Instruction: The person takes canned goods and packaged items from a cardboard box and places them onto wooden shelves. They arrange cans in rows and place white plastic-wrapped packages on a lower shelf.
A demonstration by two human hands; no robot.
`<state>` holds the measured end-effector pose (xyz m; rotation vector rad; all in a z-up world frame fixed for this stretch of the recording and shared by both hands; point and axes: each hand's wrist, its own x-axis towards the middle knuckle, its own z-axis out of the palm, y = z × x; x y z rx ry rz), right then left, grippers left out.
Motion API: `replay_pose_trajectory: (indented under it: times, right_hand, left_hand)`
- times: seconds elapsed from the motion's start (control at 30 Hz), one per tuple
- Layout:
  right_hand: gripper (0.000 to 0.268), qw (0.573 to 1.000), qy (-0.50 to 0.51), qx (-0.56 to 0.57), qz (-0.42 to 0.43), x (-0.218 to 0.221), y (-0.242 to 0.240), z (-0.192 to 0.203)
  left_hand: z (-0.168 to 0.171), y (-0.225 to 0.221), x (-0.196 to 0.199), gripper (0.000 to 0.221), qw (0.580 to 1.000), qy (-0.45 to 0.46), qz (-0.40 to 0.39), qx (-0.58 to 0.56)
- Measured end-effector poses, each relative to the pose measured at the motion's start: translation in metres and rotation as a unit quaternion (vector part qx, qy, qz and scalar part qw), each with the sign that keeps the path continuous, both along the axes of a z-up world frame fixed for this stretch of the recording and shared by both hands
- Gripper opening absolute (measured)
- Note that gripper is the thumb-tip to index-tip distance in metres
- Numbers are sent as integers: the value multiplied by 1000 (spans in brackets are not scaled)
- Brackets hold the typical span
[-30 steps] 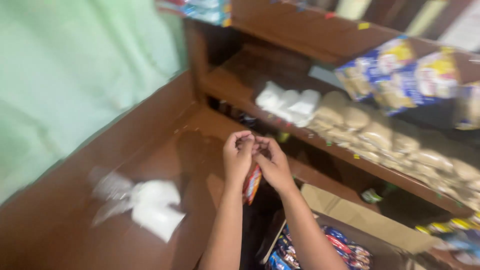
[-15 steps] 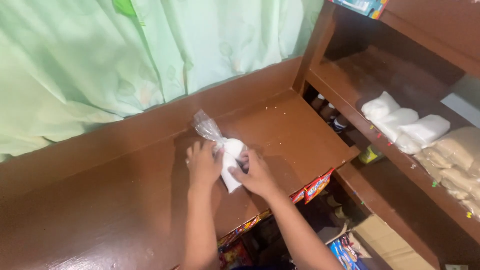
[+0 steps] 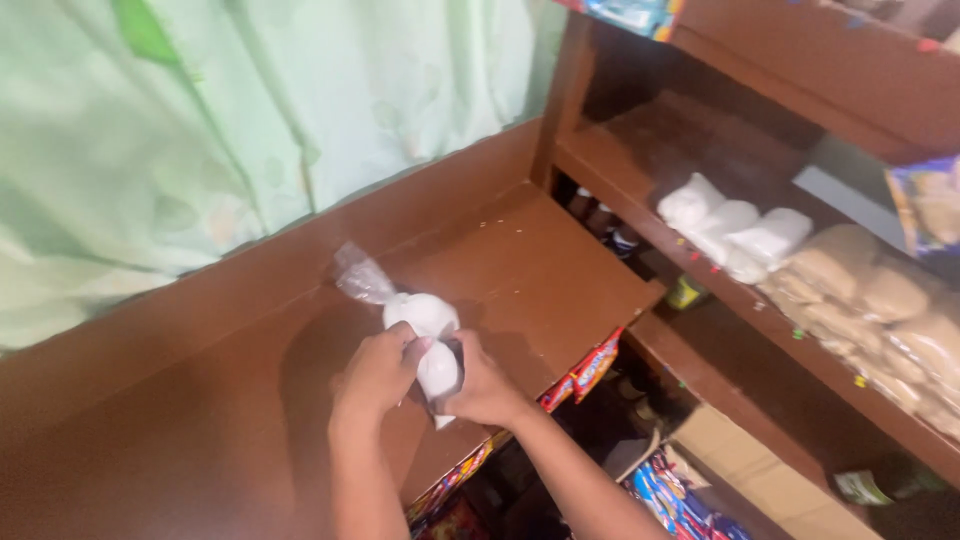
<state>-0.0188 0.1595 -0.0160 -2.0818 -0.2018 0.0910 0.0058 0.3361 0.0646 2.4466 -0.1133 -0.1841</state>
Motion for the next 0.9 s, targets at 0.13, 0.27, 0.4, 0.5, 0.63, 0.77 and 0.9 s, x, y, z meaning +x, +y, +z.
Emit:
replay_pose_trajectory:
  times: [0.13, 0.27, 0.4, 0.5, 0.63, 0.77, 0.9]
  right_hand:
    - [86, 962, 118, 220, 114, -8, -48, 4]
    - [87, 962, 66, 245, 99, -19, -99, 16]
    - [95, 922, 103, 367, 62, -46, -135, 40]
    - [98, 914, 44, 404, -2, -58, -157, 26]
    - [99, 875, -50, 473, -90, -73, -166, 37]
    - [99, 859, -50, 486, -153, -80, -174, 49]
    - [100, 849, -29, 503, -160, -79, -186, 37]
  left_hand:
    - [5, -23, 4, 30, 994, 65, -67, -60]
    - [0, -60, 12, 17, 928, -133, -206, -279]
    - [-5, -115, 18, 14, 860, -181, -223, -421]
    - [-18, -150, 17, 8, 852, -283, -230, -377]
    - [-33, -197, -7, 12, 871, -130, -212, -424]
    - [-44, -223, -22, 14, 868, -20, -194, -456]
    - [-65, -234, -15, 19, 892, 84, -203, -396]
